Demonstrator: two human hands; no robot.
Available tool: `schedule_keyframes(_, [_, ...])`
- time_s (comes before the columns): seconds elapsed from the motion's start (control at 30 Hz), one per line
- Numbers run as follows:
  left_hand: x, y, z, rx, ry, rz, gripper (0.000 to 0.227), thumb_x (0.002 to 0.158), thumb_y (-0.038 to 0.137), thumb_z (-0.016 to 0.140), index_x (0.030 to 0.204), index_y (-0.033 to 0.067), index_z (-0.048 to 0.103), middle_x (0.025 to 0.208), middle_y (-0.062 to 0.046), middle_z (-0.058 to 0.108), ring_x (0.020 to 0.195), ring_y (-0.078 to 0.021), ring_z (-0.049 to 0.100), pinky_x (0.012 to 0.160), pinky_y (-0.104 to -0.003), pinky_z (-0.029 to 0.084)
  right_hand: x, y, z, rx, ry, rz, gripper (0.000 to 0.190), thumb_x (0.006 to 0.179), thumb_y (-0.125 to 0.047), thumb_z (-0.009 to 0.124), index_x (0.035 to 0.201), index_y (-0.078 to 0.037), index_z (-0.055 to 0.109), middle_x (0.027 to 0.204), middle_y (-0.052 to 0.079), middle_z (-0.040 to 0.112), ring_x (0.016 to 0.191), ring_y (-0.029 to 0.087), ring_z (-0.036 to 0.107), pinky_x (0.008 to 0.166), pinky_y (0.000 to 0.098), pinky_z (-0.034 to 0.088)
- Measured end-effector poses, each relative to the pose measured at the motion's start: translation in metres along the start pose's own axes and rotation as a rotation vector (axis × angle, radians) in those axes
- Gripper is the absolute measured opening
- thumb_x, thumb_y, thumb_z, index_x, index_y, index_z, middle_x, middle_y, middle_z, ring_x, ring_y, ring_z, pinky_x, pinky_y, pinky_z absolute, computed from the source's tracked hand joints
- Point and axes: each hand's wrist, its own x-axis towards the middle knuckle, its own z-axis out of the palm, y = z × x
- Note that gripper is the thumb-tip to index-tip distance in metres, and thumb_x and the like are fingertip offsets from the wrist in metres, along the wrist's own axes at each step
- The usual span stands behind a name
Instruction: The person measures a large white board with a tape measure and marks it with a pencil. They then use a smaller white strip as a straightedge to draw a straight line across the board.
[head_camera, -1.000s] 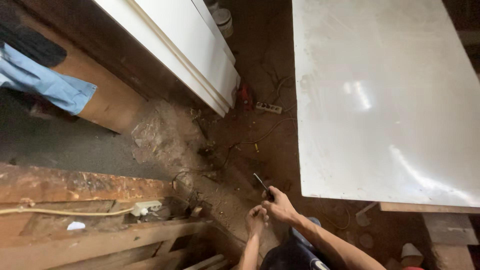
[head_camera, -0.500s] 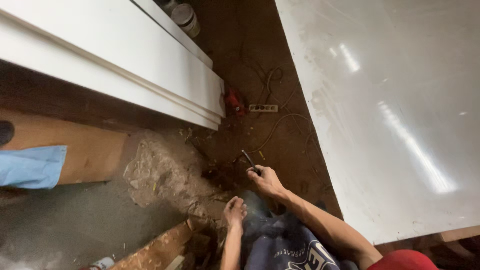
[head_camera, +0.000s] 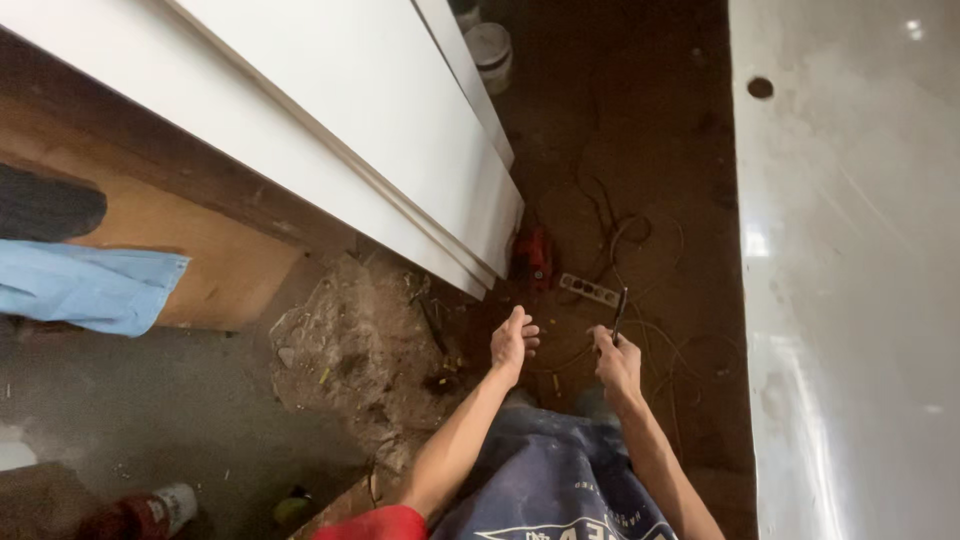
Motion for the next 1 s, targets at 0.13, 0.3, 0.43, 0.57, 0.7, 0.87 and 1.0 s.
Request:
schedule_keyframes(0.13, [0.041,0.065,0.032,-0.066,-0.060,0.052,0.067,0.097,0.061,0.052,0.127,0.0025,0.067,0.098,-0.006,0.074,0.075,-0.0139,0.066,0.062,-0.032,0.052,0.041,-0.035,0.032,-0.034,-0.054,0.076,0.030,0.097,-0.034,0.067,0.083,-0.008,0.061,0.059,-0.005,0.042,0.046,0.007,0.036,0.041,0.0267,0.028])
schedule_keyframes(0.3, [0.105,0.095,0.059,-0.162,0.047,0.097,0.063,0.095,0.058,0.056,0.126,0.0049,0.068,0.098,-0.005,0.075,0.076,-0.0144,0.068,0.064,-0.032,0.053,0.132,-0.082,0.052,-0.131,-0.180,-0.005,0.030,0.093,-0.032,0.071,0.080,-0.011,0.054,0.062,-0.004,0.044,0.050,0.009,0.039,0.045,0.0279,0.034])
schedule_keyframes(0.43, [0.135,0.116,0.090,-0.292,0.137,0.100,0.062,0.097,0.058,0.055,0.124,0.0048,0.070,0.099,-0.004,0.074,0.078,-0.0128,0.068,0.066,-0.030,0.053,0.199,-0.149,0.079,-0.350,-0.276,-0.183,0.034,0.090,-0.032,0.075,0.087,-0.006,0.053,0.070,0.001,0.054,0.060,0.014,0.052,0.056,0.0315,0.048])
schedule_keyframes(0.57, [0.173,0.158,0.103,-0.424,0.110,0.221,0.058,0.099,0.054,0.052,0.115,0.0023,0.073,0.089,-0.006,0.074,0.072,-0.0148,0.067,0.061,-0.031,0.052,0.253,-0.220,0.144,-0.340,-0.398,-0.323,0.041,0.087,-0.033,0.076,0.106,-0.002,0.057,0.090,0.003,0.060,0.076,0.013,0.060,0.068,0.0325,0.055])
schedule_keyframes(0.7, [0.212,0.203,0.093,-0.282,0.199,0.324,0.039,0.097,0.036,0.062,0.108,0.0016,0.076,0.082,-0.003,0.074,0.074,-0.0127,0.069,0.063,-0.029,0.053,0.297,-0.278,0.218,-0.387,-0.427,-0.422,0.060,0.085,-0.034,0.077,0.123,0.005,0.052,0.107,0.007,0.060,0.091,0.016,0.063,0.075,0.0330,0.057])
schedule_keyframes(0.87, [0.240,0.288,0.076,-0.213,0.199,0.403,0.032,0.094,0.028,0.070,0.106,-0.0011,0.075,0.082,-0.005,0.072,0.072,-0.0142,0.063,0.062,-0.030,0.049,0.336,-0.348,0.308,-0.390,-0.423,-0.461,0.074,0.083,-0.034,0.078,0.134,0.007,0.046,0.106,0.012,0.060,0.091,0.020,0.058,0.076,0.0328,0.051])
schedule_keyframes(1.0, [0.238,0.348,0.058,-0.073,0.303,0.420,0.035,0.091,0.030,0.068,0.108,0.0013,0.075,0.089,-0.006,0.075,0.080,-0.0148,0.070,0.067,-0.031,0.054,0.368,-0.394,0.370,-0.361,-0.471,-0.577,0.075,0.081,-0.035,0.080,0.130,0.009,0.044,0.104,0.011,0.058,0.093,0.017,0.056,0.080,0.0313,0.050])
